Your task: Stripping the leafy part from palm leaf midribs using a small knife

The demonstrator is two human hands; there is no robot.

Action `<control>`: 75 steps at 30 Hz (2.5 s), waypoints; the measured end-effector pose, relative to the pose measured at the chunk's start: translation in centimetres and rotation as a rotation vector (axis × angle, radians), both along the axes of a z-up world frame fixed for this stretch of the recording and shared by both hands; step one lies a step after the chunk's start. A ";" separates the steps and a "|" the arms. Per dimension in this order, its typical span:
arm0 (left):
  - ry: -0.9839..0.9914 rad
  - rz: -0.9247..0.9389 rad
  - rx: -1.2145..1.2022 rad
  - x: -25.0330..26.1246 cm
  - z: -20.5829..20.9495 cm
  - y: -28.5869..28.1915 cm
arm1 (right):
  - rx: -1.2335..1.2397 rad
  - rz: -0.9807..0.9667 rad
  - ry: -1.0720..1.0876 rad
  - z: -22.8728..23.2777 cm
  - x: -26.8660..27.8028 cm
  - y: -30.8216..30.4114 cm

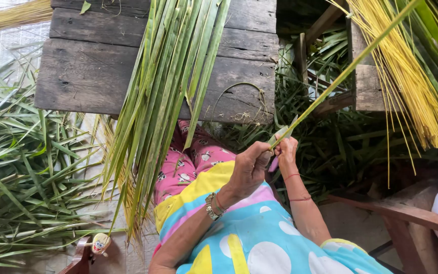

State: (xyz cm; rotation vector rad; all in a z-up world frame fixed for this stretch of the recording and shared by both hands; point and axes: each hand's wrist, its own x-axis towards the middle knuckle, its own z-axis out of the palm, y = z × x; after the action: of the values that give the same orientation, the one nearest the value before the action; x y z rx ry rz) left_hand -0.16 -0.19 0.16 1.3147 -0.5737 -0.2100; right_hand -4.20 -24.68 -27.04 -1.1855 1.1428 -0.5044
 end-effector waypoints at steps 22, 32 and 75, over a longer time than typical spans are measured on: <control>0.212 0.148 0.197 3.3 -0.6 2.6 | -0.244 0.599 -0.217 21.0 -0.9 4.8; 0.304 0.055 0.435 3.0 -4.2 3.0 | 0.182 0.766 -0.558 20.5 1.9 10.8; 0.376 0.149 0.379 4.0 -5.2 4.0 | 0.218 0.677 -0.513 19.6 0.4 16.3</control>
State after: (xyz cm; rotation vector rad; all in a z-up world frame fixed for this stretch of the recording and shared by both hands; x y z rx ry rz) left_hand 3.83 3.84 -5.04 1.6267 -0.1153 -0.4473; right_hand -3.82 -8.39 -7.43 -1.0849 0.3091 -0.1356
